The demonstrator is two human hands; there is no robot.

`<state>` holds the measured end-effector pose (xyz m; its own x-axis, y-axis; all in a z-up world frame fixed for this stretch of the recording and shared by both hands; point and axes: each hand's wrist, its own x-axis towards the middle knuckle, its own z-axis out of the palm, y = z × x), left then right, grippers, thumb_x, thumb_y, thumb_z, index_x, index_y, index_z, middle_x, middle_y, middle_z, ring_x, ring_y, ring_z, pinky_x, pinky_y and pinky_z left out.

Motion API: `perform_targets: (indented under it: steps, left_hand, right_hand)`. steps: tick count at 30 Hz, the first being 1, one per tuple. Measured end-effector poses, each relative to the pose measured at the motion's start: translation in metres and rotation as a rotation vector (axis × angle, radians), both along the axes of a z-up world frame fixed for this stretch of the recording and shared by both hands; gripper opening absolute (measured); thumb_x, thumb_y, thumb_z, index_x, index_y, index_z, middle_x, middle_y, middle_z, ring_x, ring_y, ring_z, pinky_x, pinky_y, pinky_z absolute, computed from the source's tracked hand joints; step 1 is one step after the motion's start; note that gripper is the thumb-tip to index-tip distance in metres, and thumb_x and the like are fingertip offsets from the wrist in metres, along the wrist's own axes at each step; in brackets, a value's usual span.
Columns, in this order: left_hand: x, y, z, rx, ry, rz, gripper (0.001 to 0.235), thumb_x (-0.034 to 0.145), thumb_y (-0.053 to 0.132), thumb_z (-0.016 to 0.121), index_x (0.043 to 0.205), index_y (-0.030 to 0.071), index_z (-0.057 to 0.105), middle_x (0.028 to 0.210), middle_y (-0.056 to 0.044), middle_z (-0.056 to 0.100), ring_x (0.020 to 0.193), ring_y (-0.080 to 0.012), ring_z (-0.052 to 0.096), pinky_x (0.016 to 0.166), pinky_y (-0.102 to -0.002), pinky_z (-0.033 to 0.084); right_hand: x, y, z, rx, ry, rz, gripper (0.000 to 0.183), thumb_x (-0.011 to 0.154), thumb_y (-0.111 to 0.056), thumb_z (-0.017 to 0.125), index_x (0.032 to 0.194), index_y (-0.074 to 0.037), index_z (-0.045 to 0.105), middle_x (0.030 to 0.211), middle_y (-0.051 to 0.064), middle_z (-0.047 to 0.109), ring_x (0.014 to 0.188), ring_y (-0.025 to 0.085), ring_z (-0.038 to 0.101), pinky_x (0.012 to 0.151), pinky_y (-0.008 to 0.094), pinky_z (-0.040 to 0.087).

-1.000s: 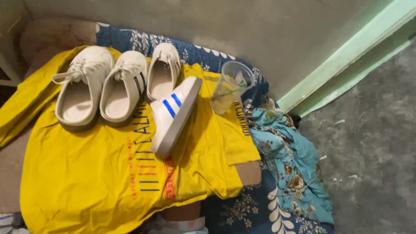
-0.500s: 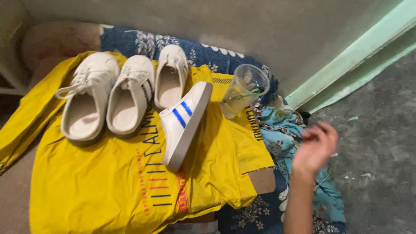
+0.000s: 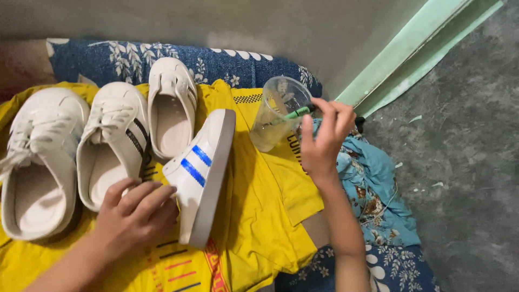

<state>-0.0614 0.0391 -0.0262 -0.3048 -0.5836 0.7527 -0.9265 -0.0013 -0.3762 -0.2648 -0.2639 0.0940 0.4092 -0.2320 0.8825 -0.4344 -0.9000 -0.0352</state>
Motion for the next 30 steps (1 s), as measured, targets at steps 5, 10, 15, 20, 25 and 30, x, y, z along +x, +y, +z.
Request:
perform_targets:
  steps: [5, 10, 15, 20, 25, 30]
  left_hand:
    - [-0.007, -0.006, -0.016, -0.134, 0.363, -0.048, 0.011, 0.084, 0.017, 0.072, 0.093, 0.016, 0.066, 0.116, -0.004, 0.059, 0.102, -0.0273, 0.056, 0.082, -0.044, 0.052]
    - [-0.014, -0.008, -0.017, -0.129, 0.399, 0.134, 0.021, 0.087, 0.027, 0.071, 0.105, 0.018, 0.074, 0.122, -0.005, 0.057, 0.106, -0.0266, 0.053, 0.094, -0.044, 0.047]
    - [-0.018, -0.011, -0.012, -0.135, 0.364, 0.163, 0.024, 0.086, 0.025, 0.064, 0.107, 0.016, 0.073, 0.124, -0.001, 0.06, 0.108, -0.024, 0.05, 0.097, -0.041, 0.042]
    - [-0.017, -0.01, -0.016, -0.095, 0.359, 0.164, 0.027, 0.088, 0.027, 0.066, 0.112, 0.016, 0.07, 0.127, 0.0, 0.06, 0.112, -0.0242, 0.051, 0.099, -0.043, 0.043]
    - [-0.019, -0.011, -0.007, -0.097, 0.353, 0.152, 0.024, 0.086, 0.023, 0.064, 0.108, 0.015, 0.07, 0.125, 0.0, 0.061, 0.108, -0.0237, 0.052, 0.097, -0.041, 0.043]
    - [-0.017, -0.013, -0.019, -0.094, 0.349, 0.169, 0.024, 0.087, 0.025, 0.065, 0.108, 0.015, 0.071, 0.126, 0.0, 0.06, 0.11, -0.0235, 0.052, 0.097, -0.041, 0.043]
  right_hand:
    - [-0.005, -0.021, -0.02, 0.249, -0.046, 0.151, 0.052, 0.11, -0.039, 0.035, 0.139, -0.005, 0.061, 0.131, 0.012, 0.048, 0.122, 0.029, 0.041, 0.106, 0.045, 0.034]
    - [0.004, -0.032, -0.037, 0.34, -0.025, 0.276, 0.058, 0.112, -0.045, 0.03, 0.149, -0.007, 0.054, 0.146, 0.011, 0.043, 0.14, 0.025, 0.038, 0.119, 0.045, 0.029]
    - [0.007, -0.036, -0.054, 0.362, -0.093, 0.344, 0.057, 0.11, -0.045, 0.034, 0.147, -0.006, 0.051, 0.145, 0.013, 0.045, 0.143, 0.027, 0.037, 0.122, 0.047, 0.028]
    - [0.004, -0.03, -0.052, 0.232, -0.069, 0.319, 0.057, 0.111, -0.047, 0.028, 0.142, -0.006, 0.054, 0.141, 0.01, 0.058, 0.135, 0.023, 0.044, 0.114, 0.04, 0.029]
    - [0.003, -0.023, -0.052, 0.193, -0.059, 0.366, 0.052, 0.109, -0.042, 0.034, 0.145, -0.007, 0.05, 0.14, 0.008, 0.059, 0.133, 0.022, 0.037, 0.115, 0.042, 0.032]
    - [0.002, -0.018, -0.053, 0.195, -0.08, 0.393, 0.048, 0.114, -0.032, 0.034, 0.144, -0.001, 0.054, 0.139, 0.015, 0.052, 0.138, 0.023, 0.036, 0.115, 0.046, 0.044]
